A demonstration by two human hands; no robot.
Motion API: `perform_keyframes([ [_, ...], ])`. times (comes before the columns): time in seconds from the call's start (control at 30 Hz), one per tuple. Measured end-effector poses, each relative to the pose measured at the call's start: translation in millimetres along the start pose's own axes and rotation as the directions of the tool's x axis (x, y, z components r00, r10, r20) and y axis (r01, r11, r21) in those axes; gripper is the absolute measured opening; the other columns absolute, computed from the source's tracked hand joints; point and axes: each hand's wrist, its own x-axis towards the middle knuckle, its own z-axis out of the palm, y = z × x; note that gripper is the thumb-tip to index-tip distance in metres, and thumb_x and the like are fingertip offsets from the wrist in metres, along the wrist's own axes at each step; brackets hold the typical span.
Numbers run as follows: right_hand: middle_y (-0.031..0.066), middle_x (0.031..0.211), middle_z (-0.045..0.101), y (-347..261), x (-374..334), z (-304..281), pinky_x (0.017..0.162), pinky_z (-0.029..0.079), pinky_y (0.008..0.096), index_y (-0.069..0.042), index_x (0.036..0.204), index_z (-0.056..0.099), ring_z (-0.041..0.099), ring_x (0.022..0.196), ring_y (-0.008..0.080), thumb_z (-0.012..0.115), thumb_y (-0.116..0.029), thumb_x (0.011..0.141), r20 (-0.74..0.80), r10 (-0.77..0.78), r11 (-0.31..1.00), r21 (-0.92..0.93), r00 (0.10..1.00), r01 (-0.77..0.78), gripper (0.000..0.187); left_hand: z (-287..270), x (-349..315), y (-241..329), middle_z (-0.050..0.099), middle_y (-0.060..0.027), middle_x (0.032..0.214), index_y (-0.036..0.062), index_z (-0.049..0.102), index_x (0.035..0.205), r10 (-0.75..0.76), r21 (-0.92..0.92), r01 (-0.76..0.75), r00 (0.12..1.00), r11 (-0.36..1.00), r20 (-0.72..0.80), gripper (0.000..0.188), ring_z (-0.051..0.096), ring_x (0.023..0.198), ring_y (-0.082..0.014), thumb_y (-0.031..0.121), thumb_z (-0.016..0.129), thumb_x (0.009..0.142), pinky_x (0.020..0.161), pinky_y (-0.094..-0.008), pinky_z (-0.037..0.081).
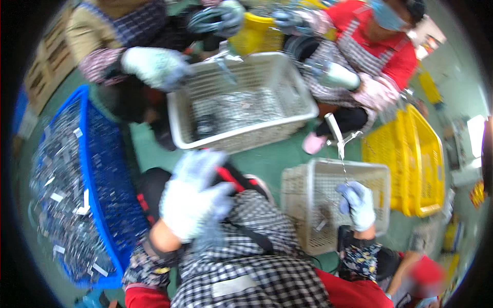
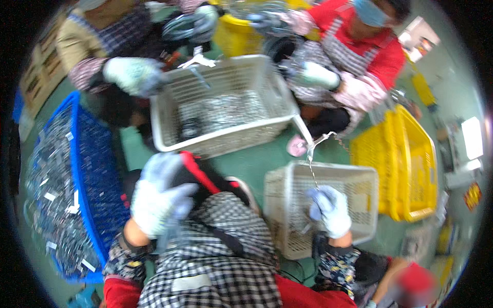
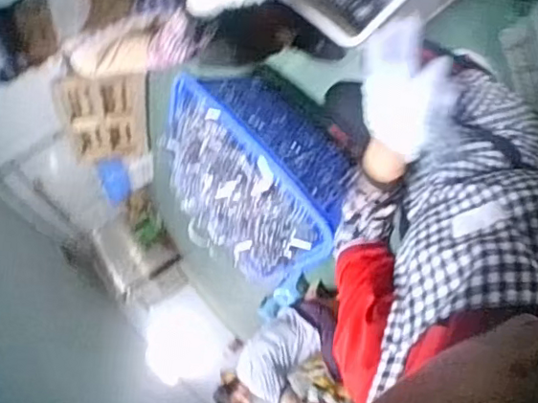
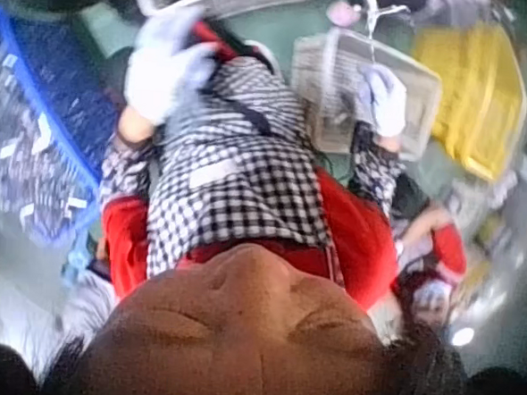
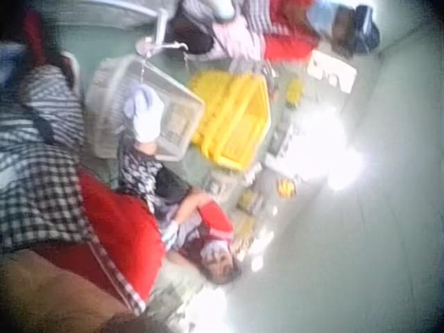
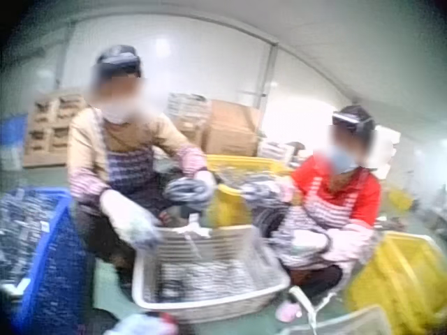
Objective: Assembling metal wire coils into mounting brackets and placing them into baskets.
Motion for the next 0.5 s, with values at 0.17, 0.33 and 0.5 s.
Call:
perform_keyframes([
  [0.17,0.01,0.065,0.062,-90,30,56,0.054,0.047,0.0362,-0.008,0.085,0.065,0.061,0.058,0.0275,0.056,-0.012,0.082,0.563,-0.502,0.709,-0.168,0.657,0.685,0.011,-4,20,26,0.044,-0.0203,0.132,0.0073,0.061,0.085,0.094,0.249,-0.131,0.983,0.96,0.155,0.022,0.042,0.122,-0.0355,0.027,0.054,0.076,0.103,-0.0525,0.026],
  [0.33,0.0101,0.075,0.064,-144,63,117,0.057,0.048,0.0377,-0.011,0.098,0.061,0.062,0.065,0.0289,0.063,-0.015,0.078,0.529,-0.793,0.286,-0.111,0.3,0.952,0.021,12,-22,-12,0.058,-0.0147,0.099,0.0114,0.061,0.096,-0.17,0.127,0.144,0.961,0.981,0.219,0.024,0.06,0.077,-0.0301,0.029,0.059,0.08,0.062,-0.036,0.048],
  [0.5,0.0058,0.071,0.063,-151,62,118,0.055,0.046,0.025,-0.003,0.105,0.06,0.059,0.061,0.0117,0.057,-0.015,0.087,-0.101,-0.605,0.709,0.383,0.79,0.592,0.022,22,-75,-43,0.061,-0.0117,0.099,-0.0016,0.061,0.103,-0.615,-0.64,0.352,0.749,0.683,-0.245,0.024,0.056,0.085,-0.0154,0.014,0.047,0.093,0.072,-0.0265,0.046],
])
